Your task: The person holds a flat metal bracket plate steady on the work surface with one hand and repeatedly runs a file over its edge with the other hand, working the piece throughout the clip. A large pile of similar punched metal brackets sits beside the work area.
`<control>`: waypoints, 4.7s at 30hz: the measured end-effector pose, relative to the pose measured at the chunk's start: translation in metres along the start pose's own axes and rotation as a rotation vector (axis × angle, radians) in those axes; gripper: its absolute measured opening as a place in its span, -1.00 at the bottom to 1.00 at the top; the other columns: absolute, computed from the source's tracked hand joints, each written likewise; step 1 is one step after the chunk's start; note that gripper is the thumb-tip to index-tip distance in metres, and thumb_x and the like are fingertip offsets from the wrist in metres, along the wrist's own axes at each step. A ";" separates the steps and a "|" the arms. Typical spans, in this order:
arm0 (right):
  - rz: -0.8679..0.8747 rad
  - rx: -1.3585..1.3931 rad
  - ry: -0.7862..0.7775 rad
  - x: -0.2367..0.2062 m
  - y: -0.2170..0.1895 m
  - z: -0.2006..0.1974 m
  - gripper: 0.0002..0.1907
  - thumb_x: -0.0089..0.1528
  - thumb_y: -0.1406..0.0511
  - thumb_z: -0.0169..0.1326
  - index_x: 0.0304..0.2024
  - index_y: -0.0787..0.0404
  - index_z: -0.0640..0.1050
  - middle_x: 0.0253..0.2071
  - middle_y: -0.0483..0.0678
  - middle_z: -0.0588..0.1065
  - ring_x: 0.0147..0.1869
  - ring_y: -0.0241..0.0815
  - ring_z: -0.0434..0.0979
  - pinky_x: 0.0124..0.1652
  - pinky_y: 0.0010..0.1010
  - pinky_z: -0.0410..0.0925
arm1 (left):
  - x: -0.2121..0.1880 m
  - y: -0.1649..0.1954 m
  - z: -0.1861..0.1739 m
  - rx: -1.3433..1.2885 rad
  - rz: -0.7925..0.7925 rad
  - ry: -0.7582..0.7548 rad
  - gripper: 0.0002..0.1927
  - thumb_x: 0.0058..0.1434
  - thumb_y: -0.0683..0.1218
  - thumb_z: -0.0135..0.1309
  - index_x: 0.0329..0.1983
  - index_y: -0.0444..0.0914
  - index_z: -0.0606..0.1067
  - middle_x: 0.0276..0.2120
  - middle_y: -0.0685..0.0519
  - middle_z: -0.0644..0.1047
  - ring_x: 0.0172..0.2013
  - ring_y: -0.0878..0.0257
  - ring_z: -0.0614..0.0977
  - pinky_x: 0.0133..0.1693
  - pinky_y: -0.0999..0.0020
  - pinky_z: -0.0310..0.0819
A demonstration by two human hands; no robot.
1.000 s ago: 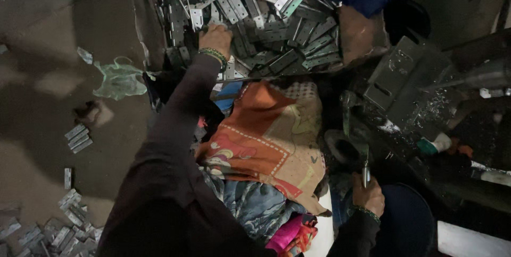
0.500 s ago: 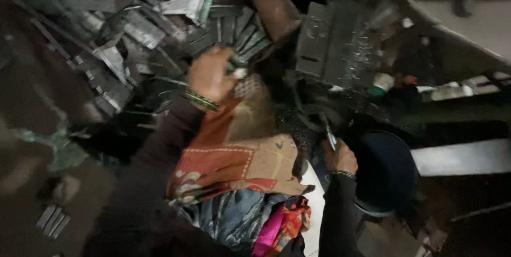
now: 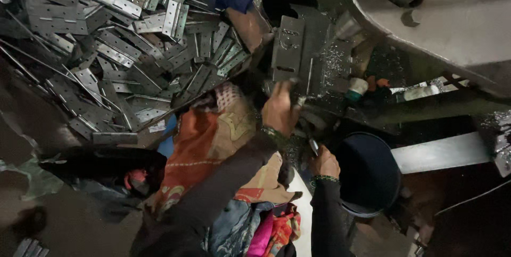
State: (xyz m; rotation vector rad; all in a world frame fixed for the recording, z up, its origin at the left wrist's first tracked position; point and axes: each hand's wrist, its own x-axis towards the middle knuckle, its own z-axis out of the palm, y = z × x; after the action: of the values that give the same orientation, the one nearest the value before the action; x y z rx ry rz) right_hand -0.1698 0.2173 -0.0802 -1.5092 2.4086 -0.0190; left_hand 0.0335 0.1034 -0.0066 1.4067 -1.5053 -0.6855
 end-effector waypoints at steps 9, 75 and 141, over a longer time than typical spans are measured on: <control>0.037 -0.027 -0.009 0.003 0.001 -0.002 -0.62 0.19 0.07 0.23 -0.02 0.09 0.59 -0.08 0.22 0.61 0.06 0.30 0.58 -0.01 0.06 0.43 | 0.061 0.015 0.000 0.518 0.586 -0.278 -0.18 0.03 0.15 0.16 0.37 -0.22 0.34 0.41 -0.20 0.23 0.44 -0.10 0.20 0.44 -0.09 -0.08; 0.072 -0.017 0.007 0.037 0.037 0.086 -0.39 0.13 -0.09 0.27 -0.25 0.37 0.61 -0.22 0.36 0.58 -0.07 0.33 0.63 -0.12 0.05 0.49 | 0.084 0.002 0.037 0.555 0.293 -0.099 -0.56 0.31 -0.08 0.01 0.26 -0.23 0.50 0.39 0.02 0.37 0.50 0.06 0.19 0.51 -0.27 -0.40; -0.028 0.052 -0.118 0.019 -0.004 -0.029 -0.44 0.17 -0.14 0.12 0.04 0.04 0.60 -0.09 0.24 0.60 0.03 0.31 0.60 -0.03 0.09 0.44 | 0.070 0.008 0.060 0.497 0.289 -0.361 -0.57 0.12 0.01 0.15 0.09 -0.11 0.54 0.10 -0.01 0.51 0.17 0.02 0.52 0.23 -0.06 0.44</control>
State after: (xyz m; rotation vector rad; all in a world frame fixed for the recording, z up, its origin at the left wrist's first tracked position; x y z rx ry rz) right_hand -0.1813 0.1948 -0.0567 -1.4785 2.2771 0.0022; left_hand -0.0169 0.0262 -0.0061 1.4232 -2.2278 -0.4100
